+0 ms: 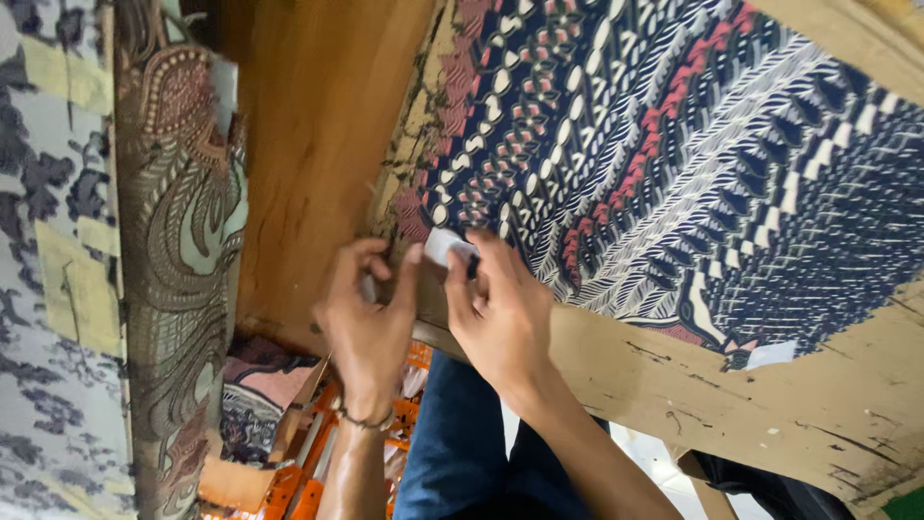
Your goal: The person repeatedly picks up small white tags and attaches them to the edge of a patterned fabric laid on a wooden work surface. The person handles the tags one at a time, folding and pressing them onto the fabric edge.
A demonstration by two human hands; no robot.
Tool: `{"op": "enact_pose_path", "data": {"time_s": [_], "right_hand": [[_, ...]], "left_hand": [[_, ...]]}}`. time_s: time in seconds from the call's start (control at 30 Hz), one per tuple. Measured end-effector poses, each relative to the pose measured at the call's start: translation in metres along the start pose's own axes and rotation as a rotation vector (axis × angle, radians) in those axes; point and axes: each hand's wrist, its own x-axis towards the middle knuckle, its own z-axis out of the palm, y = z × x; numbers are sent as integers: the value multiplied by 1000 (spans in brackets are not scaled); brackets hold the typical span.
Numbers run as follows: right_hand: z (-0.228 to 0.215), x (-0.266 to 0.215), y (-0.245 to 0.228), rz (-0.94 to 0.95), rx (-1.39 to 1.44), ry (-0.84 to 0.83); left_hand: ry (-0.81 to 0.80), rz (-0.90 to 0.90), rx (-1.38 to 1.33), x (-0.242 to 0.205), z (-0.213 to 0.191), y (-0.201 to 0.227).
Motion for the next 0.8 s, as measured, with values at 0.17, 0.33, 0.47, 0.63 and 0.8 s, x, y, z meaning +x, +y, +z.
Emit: {"op": "enact_pose_path", "data": {"time_s": [0.17,0.33,0.47,0.63,0.8], "right_hand": [[-59,36,11,26,105,71],[-82,50,19,-1,120,-82],[-68,32,9,-45,193,-168],[-51,2,0,-179,112,-60],[-39,-8,0,-225,75,-97]], "left_hand": [[23,-45,-125,-1,-13,0],[-51,-3,-78,-7,-8,-5],[-130,22,-135,-14,-3,2],[-285,123,-391,-28,-3,10],[-314,4,-548,-46,7,0]]}}
